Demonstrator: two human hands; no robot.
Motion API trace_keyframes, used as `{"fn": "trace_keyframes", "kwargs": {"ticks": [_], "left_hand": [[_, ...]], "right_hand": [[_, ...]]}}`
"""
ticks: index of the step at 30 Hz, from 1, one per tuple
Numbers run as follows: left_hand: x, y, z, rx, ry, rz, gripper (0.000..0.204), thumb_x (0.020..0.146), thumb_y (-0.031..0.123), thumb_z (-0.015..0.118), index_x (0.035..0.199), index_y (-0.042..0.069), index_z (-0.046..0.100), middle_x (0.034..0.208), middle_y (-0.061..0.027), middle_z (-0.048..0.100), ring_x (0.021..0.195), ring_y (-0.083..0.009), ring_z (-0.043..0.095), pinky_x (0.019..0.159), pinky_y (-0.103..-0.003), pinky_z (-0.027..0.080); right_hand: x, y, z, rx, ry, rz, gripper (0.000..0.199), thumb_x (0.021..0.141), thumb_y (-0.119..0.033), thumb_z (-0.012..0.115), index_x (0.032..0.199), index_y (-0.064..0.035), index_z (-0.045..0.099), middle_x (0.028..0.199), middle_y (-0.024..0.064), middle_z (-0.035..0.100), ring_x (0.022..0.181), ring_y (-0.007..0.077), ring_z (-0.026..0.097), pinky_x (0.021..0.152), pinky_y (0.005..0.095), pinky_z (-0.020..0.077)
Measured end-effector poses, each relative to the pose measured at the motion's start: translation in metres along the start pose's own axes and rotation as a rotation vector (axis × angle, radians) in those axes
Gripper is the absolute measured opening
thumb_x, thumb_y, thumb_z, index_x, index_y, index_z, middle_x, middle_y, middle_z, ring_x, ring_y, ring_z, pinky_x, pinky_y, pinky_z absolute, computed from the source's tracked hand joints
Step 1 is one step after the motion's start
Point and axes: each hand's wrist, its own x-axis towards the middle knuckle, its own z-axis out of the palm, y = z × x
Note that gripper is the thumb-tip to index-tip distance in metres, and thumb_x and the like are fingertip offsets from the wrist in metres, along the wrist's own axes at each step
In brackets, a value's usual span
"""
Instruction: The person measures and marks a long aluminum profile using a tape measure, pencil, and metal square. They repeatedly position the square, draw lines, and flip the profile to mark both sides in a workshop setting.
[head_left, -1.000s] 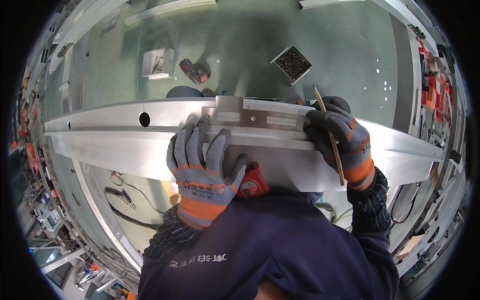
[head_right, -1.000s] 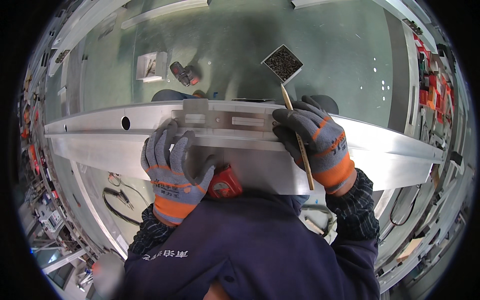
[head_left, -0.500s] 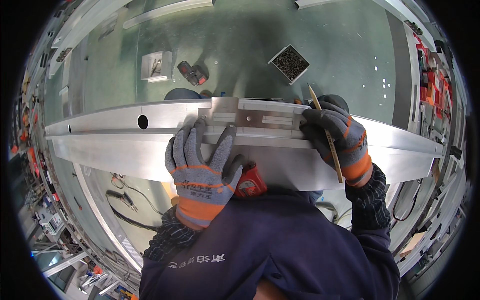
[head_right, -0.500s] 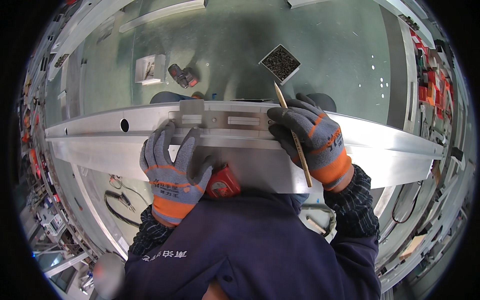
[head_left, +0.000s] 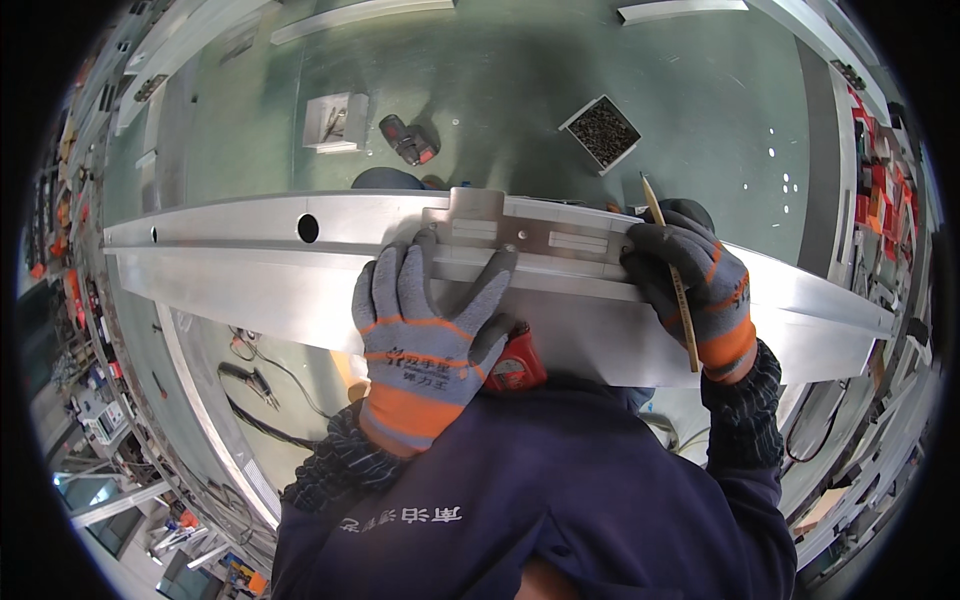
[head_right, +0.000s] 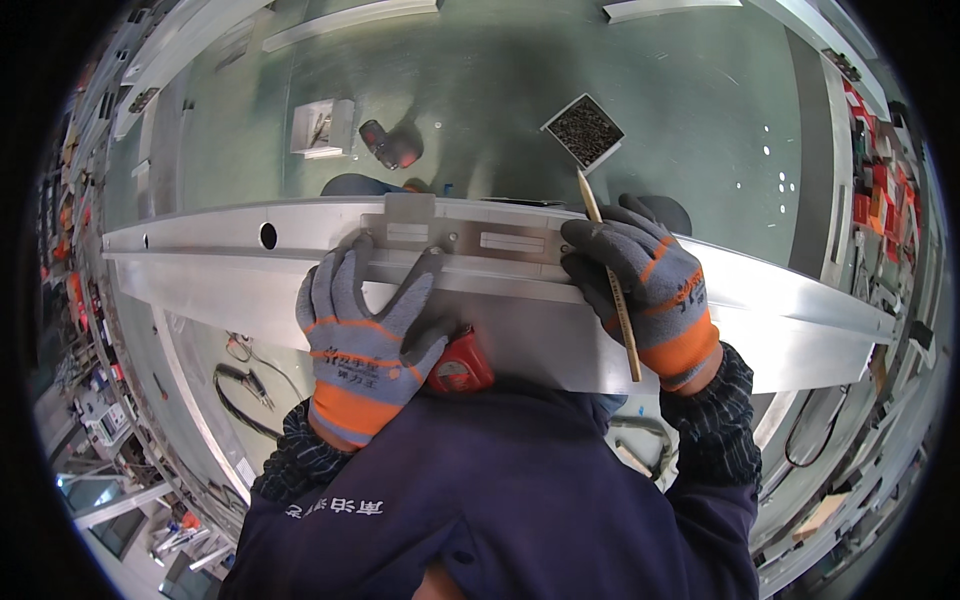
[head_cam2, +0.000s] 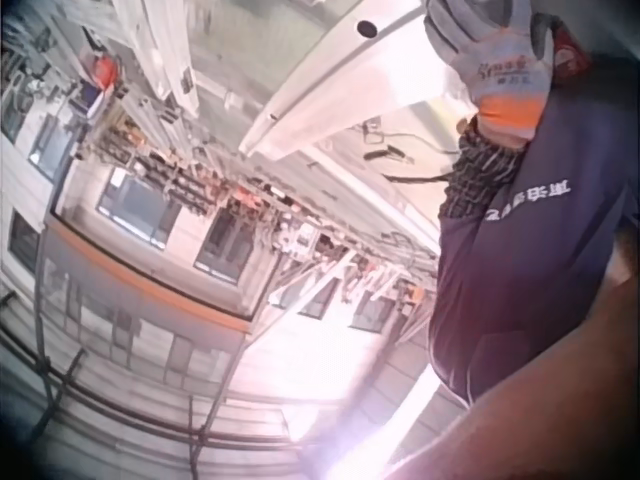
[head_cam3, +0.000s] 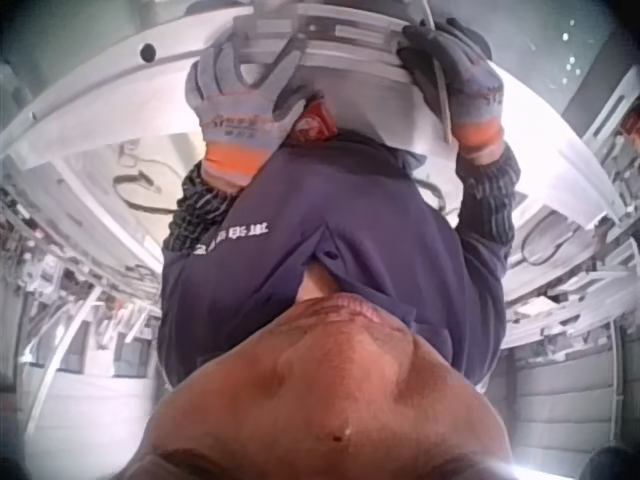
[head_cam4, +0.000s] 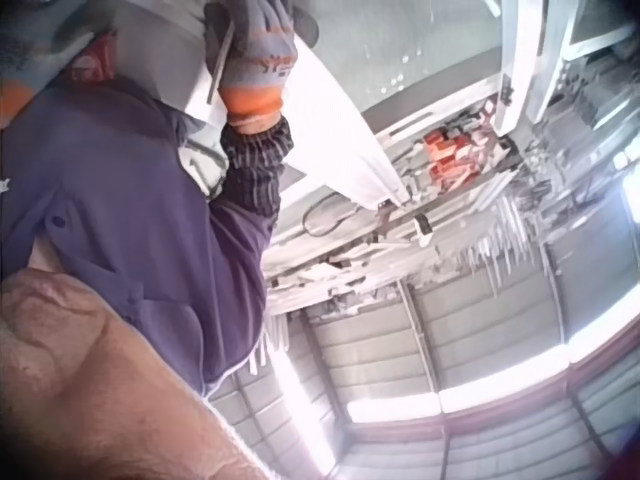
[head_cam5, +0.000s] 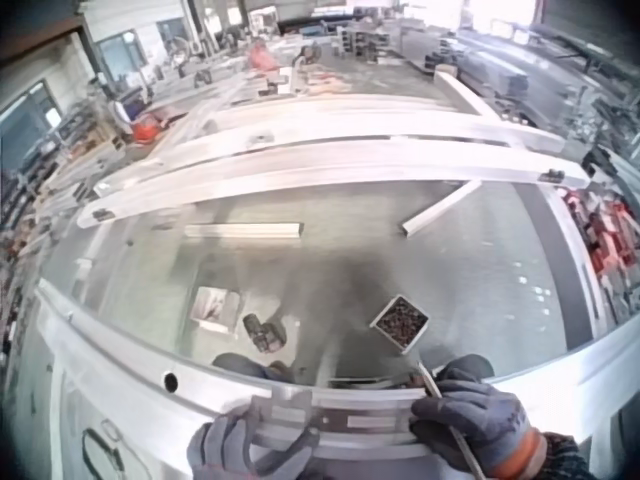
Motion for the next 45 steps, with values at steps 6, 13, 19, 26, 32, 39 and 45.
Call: {"fn": "trace_keyframes", "kwargs": {"ticks": [6,13,19,26,32,39,45], "left_hand": [[0.006,0.002,-0.012,0.124,-0.103,0.047,0.076,0.089,0.05,0.08,0.163,0.044,0.059,0.154,-0.0336,0.054,0.146,-0.0499,0.046,0.122,-0.066,0.034],[0.008,0.005,-0.004,0.244,-0.106,0.076,0.083,0.088,0.037,0.076,0.167,0.048,0.053,0.146,-0.0353,0.057,0.137,-0.0522,0.051,0.117,-0.068,0.039],[0.013,0.007,-0.013,0.231,-0.109,0.096,0.079,0.095,0.029,0.067,0.17,0.045,0.049,0.143,-0.0373,0.06,0.133,-0.0533,0.056,0.114,-0.069,0.041],[0.014,0.011,-0.016,0.193,-0.068,0.078,0.077,0.089,0.031,0.07,0.164,0.044,0.059,0.143,-0.0357,0.06,0.133,-0.051,0.056,0.114,-0.065,0.041],[0.012,0.01,-0.02,0.169,-0.144,0.053,0.071,0.097,0.039,0.071,0.166,0.045,0.054,0.15,-0.0348,0.058,0.138,-0.0534,0.054,0.117,-0.068,0.037],[0.007,0.008,-0.012,0.143,-0.067,0.042,0.074,0.089,0.039,0.078,0.161,0.045,0.062,0.148,-0.0305,0.058,0.14,-0.0494,0.051,0.117,-0.065,0.038],[0.006,0.009,-0.01,0.175,-0.129,0.03,0.059,0.091,0.044,0.077,0.15,0.041,0.071,0.151,-0.0284,0.055,0.142,-0.0493,0.049,0.118,-0.066,0.036]], "right_hand": [[-0.001,0.0,0.0,0.001,-0.016,0.031,0.035,0.088,-0.005,0.089,0.12,-0.0107,0.078,0.109,0.0112,0.082,0.111,0.0371,0.079,0.116,0.0572,0.055],[0.0,-0.005,-0.002,0.022,-0.017,0.039,0.035,0.088,-0.003,0.087,0.121,-0.0099,0.078,0.108,0.0115,0.082,0.112,0.038,0.079,0.118,0.0572,0.0535],[0.002,-0.006,-0.003,0.005,0.002,0.0,0.036,0.088,-0.003,0.087,0.122,-0.0091,0.078,0.105,0.0102,0.081,0.109,0.0374,0.078,0.12,0.0575,0.052],[0.001,-0.011,-0.013,0.069,0.017,0.034,0.042,0.091,0.004,0.08,0.131,-0.007,0.074,0.114,0.0128,0.081,0.113,0.0349,0.079,0.125,0.0561,0.047],[0.007,-0.039,-0.018,0.525,0.201,0.236,0.036,0.109,0.0,0.063,0.145,-0.0035,0.068,0.123,0.0144,0.08,0.117,0.0235,0.077,0.111,0.0399,0.0569],[0.049,-0.077,0.012,0.615,-0.036,0.17,0.025,0.113,-0.013,0.065,0.132,0.0017,0.072,0.104,0.0136,0.08,0.092,0.0195,0.078,0.083,0.033,0.0615],[0.068,-0.07,0.052,0.319,-0.143,-0.028,0.027,0.106,-0.013,0.07,0.131,-0.0047,0.075,0.11,0.0174,0.081,0.091,0.0336,0.079,0.08,0.0377,0.0635]]}}
